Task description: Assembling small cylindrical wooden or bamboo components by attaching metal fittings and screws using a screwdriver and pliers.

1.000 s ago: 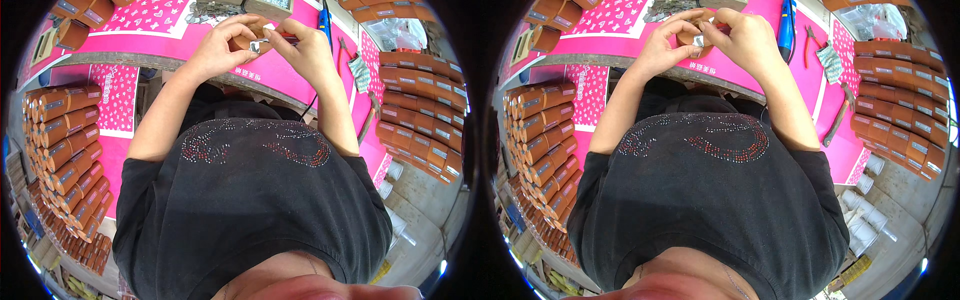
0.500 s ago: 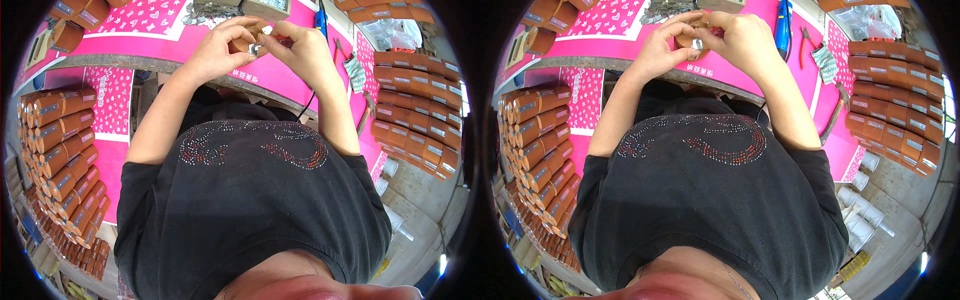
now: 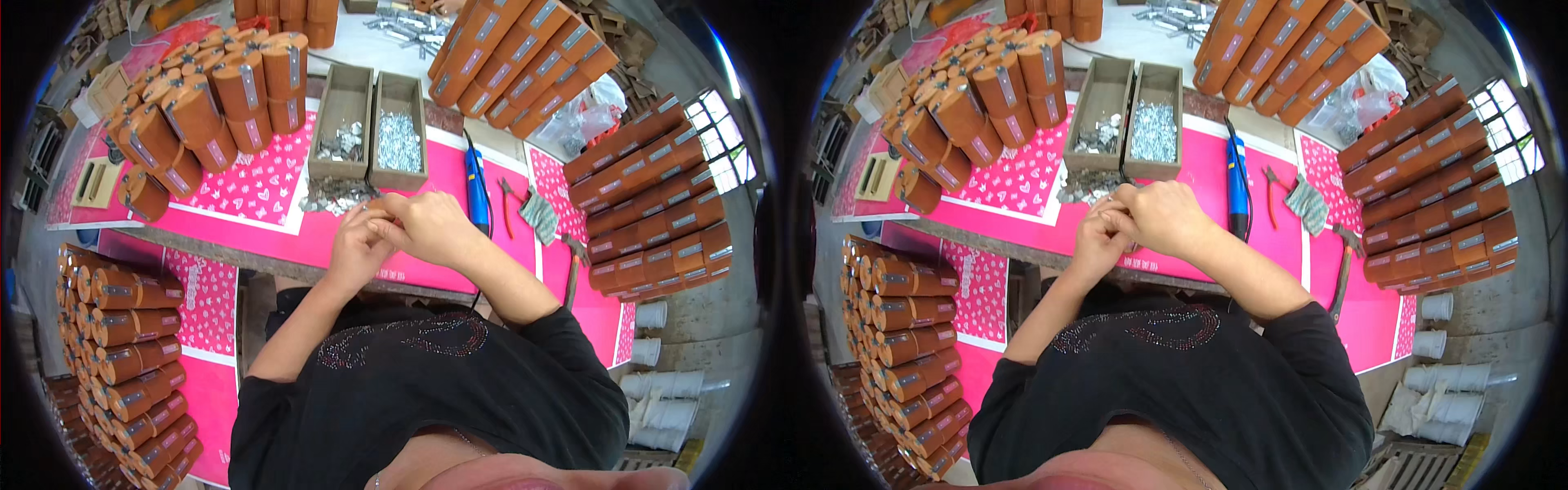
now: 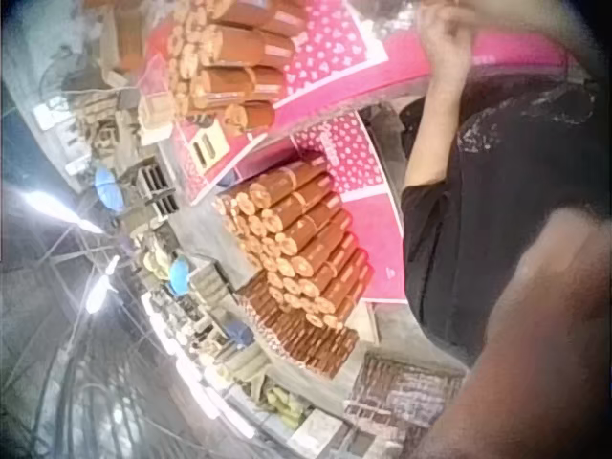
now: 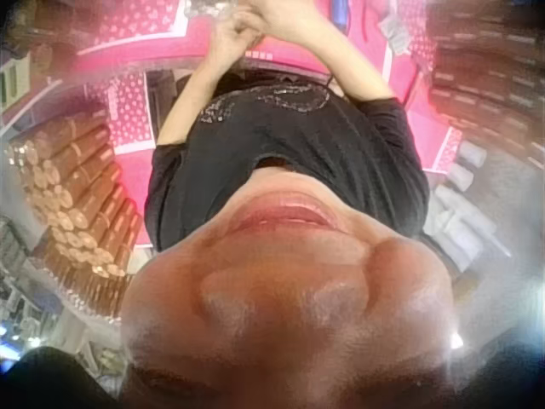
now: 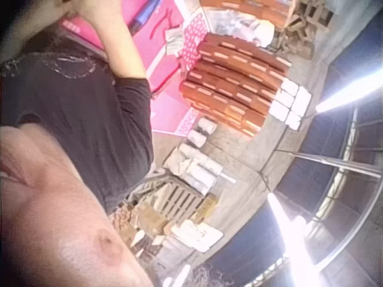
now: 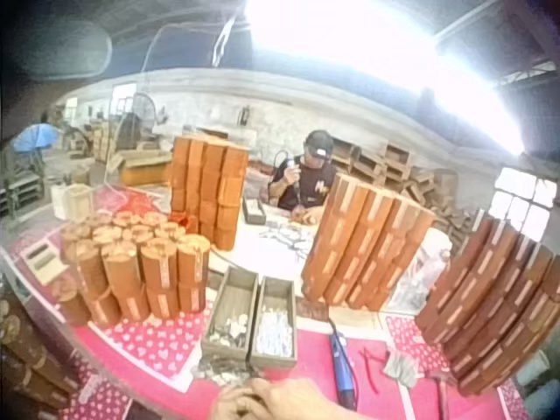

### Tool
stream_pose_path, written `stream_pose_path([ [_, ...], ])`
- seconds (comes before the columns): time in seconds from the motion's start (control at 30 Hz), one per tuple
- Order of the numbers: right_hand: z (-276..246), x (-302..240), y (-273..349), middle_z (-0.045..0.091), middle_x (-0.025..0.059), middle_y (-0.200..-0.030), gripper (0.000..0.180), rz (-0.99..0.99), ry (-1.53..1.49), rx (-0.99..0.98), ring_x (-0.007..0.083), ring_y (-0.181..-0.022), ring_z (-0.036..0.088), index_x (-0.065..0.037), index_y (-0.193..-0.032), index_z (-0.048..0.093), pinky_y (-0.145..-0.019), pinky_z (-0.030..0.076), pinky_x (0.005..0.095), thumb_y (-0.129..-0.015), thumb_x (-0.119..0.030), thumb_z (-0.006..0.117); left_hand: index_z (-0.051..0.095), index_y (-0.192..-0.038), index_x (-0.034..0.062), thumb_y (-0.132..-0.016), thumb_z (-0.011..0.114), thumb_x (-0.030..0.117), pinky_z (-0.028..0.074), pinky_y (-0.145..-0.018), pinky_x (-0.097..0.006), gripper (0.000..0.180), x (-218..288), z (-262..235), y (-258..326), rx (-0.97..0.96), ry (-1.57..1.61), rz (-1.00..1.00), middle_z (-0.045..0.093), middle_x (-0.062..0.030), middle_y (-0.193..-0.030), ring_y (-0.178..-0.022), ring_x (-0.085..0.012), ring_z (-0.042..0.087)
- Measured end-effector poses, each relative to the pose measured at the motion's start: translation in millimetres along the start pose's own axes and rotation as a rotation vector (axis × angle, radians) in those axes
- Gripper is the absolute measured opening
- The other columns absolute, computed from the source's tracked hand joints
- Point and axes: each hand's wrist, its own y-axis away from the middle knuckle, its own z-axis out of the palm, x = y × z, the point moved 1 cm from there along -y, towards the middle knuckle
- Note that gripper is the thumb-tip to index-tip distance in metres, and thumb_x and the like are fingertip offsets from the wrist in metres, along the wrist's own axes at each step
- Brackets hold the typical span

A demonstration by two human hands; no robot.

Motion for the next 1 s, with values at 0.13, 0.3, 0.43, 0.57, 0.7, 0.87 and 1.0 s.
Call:
stream_pose_path([
  [0.13, 10, 0, 3, 0.057, 0.0158, -0.058, 0.032, 0.171, -0.085, 0.104, 0.0356, -0.056, 0.058, -0.004, -0.072, 0.054, -0.050, 0.045, 0.0451, -0.078, -0.035, 0.061, 0.065, -0.082, 0.0056, -0.067, 0.069, 0.004, 0.035, -0.097, -0.045, 0.015, 6, 1, 0, 0.080, 0.015, -0.037, 0.063, -0.0059, -0.097, -0.100, -0.0258, 0.057],
  [0.3, 12, -10, 2, 0.061, 0.0132, -0.060, 0.026, 0.201, 0.083, -0.002, 0.0316, -0.054, 0.061, -0.011, -0.088, 0.066, -0.050, 0.049, 0.0420, -0.077, -0.033, 0.060, 0.064, -0.079, 0.0072, -0.068, 0.067, 0.002, 0.031, -0.103, -0.047, 0.012, -5, 1, 4, 0.009, -0.046, -0.078, 0.062, -0.0050, -0.093, -0.098, -0.0248, 0.057],
  [0.43, 23, -6, 5, 0.058, 0.0121, -0.053, 0.018, 0.109, 0.108, 0.153, 0.0294, -0.046, 0.058, -0.011, -0.085, 0.065, -0.043, 0.047, 0.0398, -0.076, -0.025, 0.060, 0.059, -0.081, 0.0042, -0.067, 0.066, 0.002, 0.029, -0.104, -0.049, 0.016, 9, 1, 4, 0.005, -0.082, -0.049, 0.060, -0.0090, -0.093, -0.098, -0.0299, 0.055],
  [0.57, 23, -7, 6, 0.058, 0.0123, -0.054, 0.019, 0.075, 0.087, 0.189, 0.0303, -0.046, 0.059, -0.006, -0.068, 0.056, -0.042, 0.047, 0.0402, -0.076, -0.023, 0.058, 0.057, -0.087, 0.0012, -0.066, 0.068, 0.003, 0.029, -0.104, -0.049, 0.025, 9, -4, 6, -0.022, -0.143, 0.039, 0.057, -0.0129, -0.099, -0.098, -0.0337, 0.054],
  [0.7, 30, 1, 5, 0.057, 0.0118, -0.052, 0.014, -0.019, 0.002, 0.326, 0.0287, -0.043, 0.057, -0.006, -0.066, 0.054, -0.040, 0.046, 0.0389, -0.072, -0.018, 0.060, 0.059, -0.083, 0.0002, -0.063, 0.072, 0.005, 0.036, -0.099, -0.045, 0.024, 3, -7, 7, -0.072, -0.095, -0.016, 0.058, -0.0113, -0.100, -0.098, -0.0313, 0.054],
  [0.87, 33, 8, 7, 0.057, 0.0096, -0.052, 0.010, -0.058, -0.014, 0.337, 0.0259, -0.043, 0.057, -0.008, -0.080, 0.064, -0.039, 0.045, 0.0362, -0.071, -0.013, 0.063, 0.060, -0.080, 0.0007, -0.060, 0.074, 0.004, 0.044, -0.086, -0.040, 0.024, 4, -10, 2, -0.130, -0.063, -0.052, 0.059, -0.0092, -0.100, -0.098, -0.0299, 0.053],
  [1.0, 35, 13, 6, 0.057, 0.0094, -0.052, 0.010, -0.100, -0.087, 0.356, 0.0255, -0.042, 0.057, -0.006, -0.081, 0.063, -0.039, 0.045, 0.0359, -0.072, -0.011, 0.062, 0.061, -0.080, 0.0018, -0.057, 0.075, 0.003, 0.044, -0.087, -0.041, 0.027, 6, -12, 0, -0.124, -0.148, 0.037, 0.060, -0.0086, -0.100, -0.101, -0.0318, 0.053],
])
